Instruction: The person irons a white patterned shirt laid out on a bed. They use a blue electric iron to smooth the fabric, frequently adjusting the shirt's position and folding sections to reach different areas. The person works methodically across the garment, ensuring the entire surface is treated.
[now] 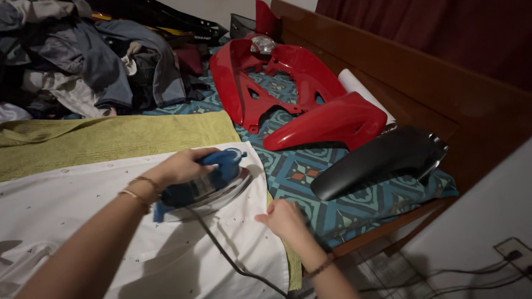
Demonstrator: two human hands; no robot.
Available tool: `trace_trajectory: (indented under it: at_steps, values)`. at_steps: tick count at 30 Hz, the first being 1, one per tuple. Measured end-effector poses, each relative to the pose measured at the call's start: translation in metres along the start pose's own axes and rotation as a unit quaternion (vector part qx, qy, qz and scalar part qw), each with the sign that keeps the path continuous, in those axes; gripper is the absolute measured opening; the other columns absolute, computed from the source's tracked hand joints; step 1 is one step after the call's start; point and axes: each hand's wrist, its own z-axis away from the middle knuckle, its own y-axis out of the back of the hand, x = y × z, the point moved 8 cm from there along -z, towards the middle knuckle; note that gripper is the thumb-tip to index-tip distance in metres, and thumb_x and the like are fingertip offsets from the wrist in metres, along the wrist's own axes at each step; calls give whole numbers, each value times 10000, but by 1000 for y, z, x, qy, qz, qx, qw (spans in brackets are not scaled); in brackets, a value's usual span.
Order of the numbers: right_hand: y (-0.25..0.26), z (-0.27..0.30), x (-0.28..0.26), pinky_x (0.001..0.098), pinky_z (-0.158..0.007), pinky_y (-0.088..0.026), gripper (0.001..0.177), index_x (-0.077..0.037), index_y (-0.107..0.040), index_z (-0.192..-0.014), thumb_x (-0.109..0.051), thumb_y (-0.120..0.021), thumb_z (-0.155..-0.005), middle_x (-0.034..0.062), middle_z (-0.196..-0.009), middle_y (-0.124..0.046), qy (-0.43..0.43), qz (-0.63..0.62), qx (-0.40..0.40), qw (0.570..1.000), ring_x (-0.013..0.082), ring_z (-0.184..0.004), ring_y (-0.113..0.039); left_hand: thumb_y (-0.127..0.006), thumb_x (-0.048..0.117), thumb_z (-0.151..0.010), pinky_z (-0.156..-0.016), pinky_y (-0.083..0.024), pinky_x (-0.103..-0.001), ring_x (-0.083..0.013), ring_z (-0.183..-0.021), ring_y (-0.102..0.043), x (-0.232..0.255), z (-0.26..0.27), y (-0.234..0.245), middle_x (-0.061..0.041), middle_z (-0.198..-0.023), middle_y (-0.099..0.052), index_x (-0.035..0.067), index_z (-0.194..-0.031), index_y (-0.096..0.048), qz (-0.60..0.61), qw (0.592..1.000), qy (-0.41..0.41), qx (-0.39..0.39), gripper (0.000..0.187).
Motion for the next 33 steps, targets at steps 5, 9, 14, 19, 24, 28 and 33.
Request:
trace_trajectory:
  at_steps: [5, 9, 14, 19, 24, 28, 33]
  values:
    - [-10, -21, 22, 390, -732, -566, 323, -3, -764, -857, -305, -835, -769, 188, -801, -753, 19, -90, -32, 995, 303, -756, -737, -738, 325, -878, -930, -517, -315, -155, -992, -694, -13, 11, 5, -46, -1125, -779, 248, -1385, -629, 3, 1000, -15, -6, 524]
    - [-14, -25, 50, 375, -730, -554, 320, -1, -771, -861, -306, -826, -782, 172, -793, -754, -13, -112, -23, 993, 283, -753, -730, -716, 275, -888, -918, -525, -322, -176, -983, -692, -5, 15, 1, -66, -1110, -781, 265, -1393, -640, 17, 1000, -13, -19, 511]
    - [1, -16, 47, 347, -748, -581, 351, -22, -783, -921, -351, -807, -804, 114, -839, -783, 13, -137, -34, 990, 222, -801, -759, -696, 252, -884, -920, -552, -322, -186, -992, -738, 31, 12, -23, -50, -1145, -783, 299, -1404, -619, 63, 996, 17, -54, 528]
    - [66, 8, 83, 350, -868, -573, 360, -131, -762, -1099, -417, -717, -884, 35, -1011, -778, -102, -119, -9, 988, 144, -952, -735, -700, 297, -895, -985, -496, -337, -156, -1074, -683, 74, -10, -46, -21, -1212, -750, 307, -1393, -627, 5, 997, -63, -36, 504]
    - [101, 24, 122, 354, -776, -559, 356, -93, -777, -1094, -367, -731, -872, 55, -930, -780, -125, -199, 39, 971, 161, -824, -690, -711, 257, -878, -1023, -482, -350, -184, -1119, -673, 64, -8, -49, -41, -1240, -739, 299, -1408, -618, 33, 995, -38, -81, 540]
    - [98, 27, 154, 320, -725, -545, 379, -41, -787, -1083, -345, -767, -858, 71, -879, -792, -107, -212, 31, 971, 145, -759, -682, -712, 138, -803, -1016, -503, -322, -172, -1109, -707, 34, 26, -19, -30, -1218, -784, 284, -1371, -662, 46, 992, -32, -114, 589]
    - [100, 22, 137, 310, -742, -546, 350, -14, -797, -1069, -302, -767, -873, 106, -894, -789, -48, -204, 31, 977, 147, -798, -683, -738, 149, -804, -1009, -496, -312, -156, -1104, -694, 22, 42, -5, 5, -1225, -769, 320, -1369, -670, 32, 991, 22, -124, 594]
